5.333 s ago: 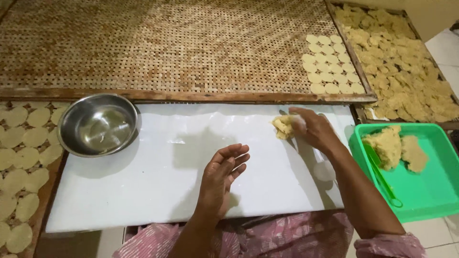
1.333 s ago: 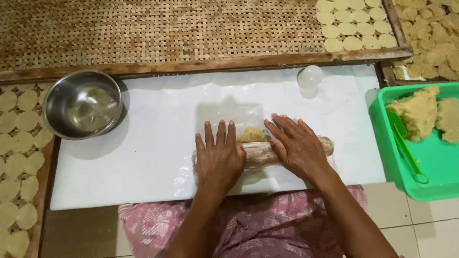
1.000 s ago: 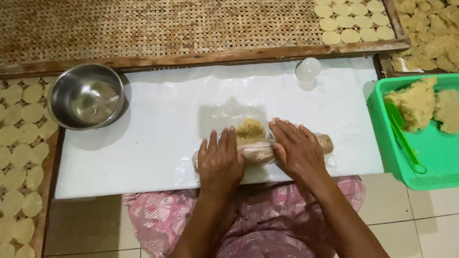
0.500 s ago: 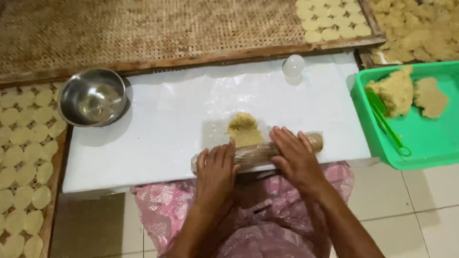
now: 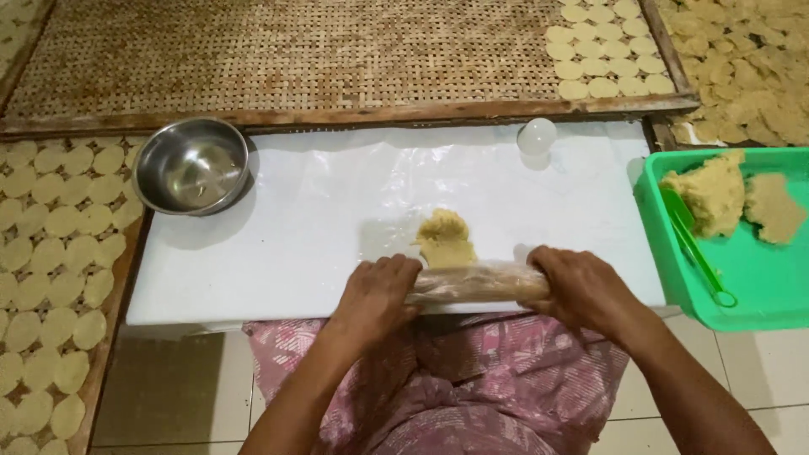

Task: Placing small dough circles onto a drying tray and rolling out dough sheets using a rolling pin.

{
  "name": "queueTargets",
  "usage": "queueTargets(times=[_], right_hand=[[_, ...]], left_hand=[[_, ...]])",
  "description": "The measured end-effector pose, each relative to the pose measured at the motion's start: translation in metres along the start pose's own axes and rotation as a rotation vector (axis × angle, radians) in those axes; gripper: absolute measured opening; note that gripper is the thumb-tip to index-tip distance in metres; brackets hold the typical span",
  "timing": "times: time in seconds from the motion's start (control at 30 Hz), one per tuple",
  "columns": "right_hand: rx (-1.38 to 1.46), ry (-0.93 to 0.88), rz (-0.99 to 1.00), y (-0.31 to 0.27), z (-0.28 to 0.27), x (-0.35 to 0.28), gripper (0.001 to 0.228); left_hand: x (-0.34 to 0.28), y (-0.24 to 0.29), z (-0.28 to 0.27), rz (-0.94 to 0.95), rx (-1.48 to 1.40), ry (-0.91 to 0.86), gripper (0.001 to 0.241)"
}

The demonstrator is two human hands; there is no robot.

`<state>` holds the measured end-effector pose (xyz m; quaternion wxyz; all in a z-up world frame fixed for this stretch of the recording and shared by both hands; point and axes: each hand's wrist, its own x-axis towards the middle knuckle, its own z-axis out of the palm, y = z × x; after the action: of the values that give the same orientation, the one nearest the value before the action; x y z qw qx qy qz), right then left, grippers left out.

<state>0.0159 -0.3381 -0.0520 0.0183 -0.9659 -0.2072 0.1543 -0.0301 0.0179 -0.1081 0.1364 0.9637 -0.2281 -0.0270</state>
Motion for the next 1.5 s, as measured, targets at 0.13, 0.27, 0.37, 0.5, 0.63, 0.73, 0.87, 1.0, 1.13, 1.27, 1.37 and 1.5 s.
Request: queueTargets(times=[0.13, 0.27, 0.37, 0.5, 0.63, 0.73, 0.87, 1.0, 1.13, 1.27, 1.37, 1.5], right_hand=[[0.025, 0.16, -0.044, -0.017, -0.04, 0.024, 0.053], [0.01, 0.361, -0.196, -0.015, -0.03, 0.052, 0.072], [0.029, 0.332, -0.171, -0.008, -0.022, 0.068, 0.059], [-0.066, 0.337, -0.133, -0.008, -0.024, 0.092, 0.057], [-0.066, 0.275, -0.087, -0.027, -0.043, 0.094, 0.054], [-0.059, 0.099, 0.015, -0.038, -0.049, 0.089, 0.062], [-0.031, 0.056, 0.056, -0.046, -0.043, 0.082, 0.058], [-0.057, 0.06, 0.109, -0.05, -0.032, 0.077, 0.06], [-0.041, 0.044, 0.126, -0.055, -0.03, 0.073, 0.062], [-0.026, 0.122, 0.076, -0.06, -0.03, 0.068, 0.06], [-0.027, 0.172, 0.055, -0.063, -0.028, 0.065, 0.058], [-0.044, 0.239, 0.035, -0.069, -0.03, 0.059, 0.055]], left_hand=[[0.026, -0.013, -0.021, 0.018, 0.055, 0.182, 0.054], [0.039, -0.023, -0.023, 0.019, 0.211, 0.401, 0.057], [0.045, -0.027, -0.016, 0.01, 0.118, 0.339, 0.067], [0.058, -0.018, -0.042, -0.163, -0.034, 0.279, 0.076], [0.075, -0.016, -0.076, -0.405, -0.167, 0.035, 0.073], [0.077, -0.019, -0.073, -0.451, -0.13, -0.07, 0.068], [0.069, -0.018, -0.072, -0.417, -0.085, -0.032, 0.06], [0.063, -0.02, -0.065, -0.408, -0.076, -0.02, 0.062], [0.057, -0.019, -0.065, -0.405, -0.064, -0.018, 0.063], [0.046, -0.016, -0.06, -0.396, -0.041, 0.079, 0.06], [0.039, -0.015, -0.049, -0.392, -0.02, 0.159, 0.059], [0.03, -0.01, -0.043, -0.389, 0.004, 0.253, 0.058]])
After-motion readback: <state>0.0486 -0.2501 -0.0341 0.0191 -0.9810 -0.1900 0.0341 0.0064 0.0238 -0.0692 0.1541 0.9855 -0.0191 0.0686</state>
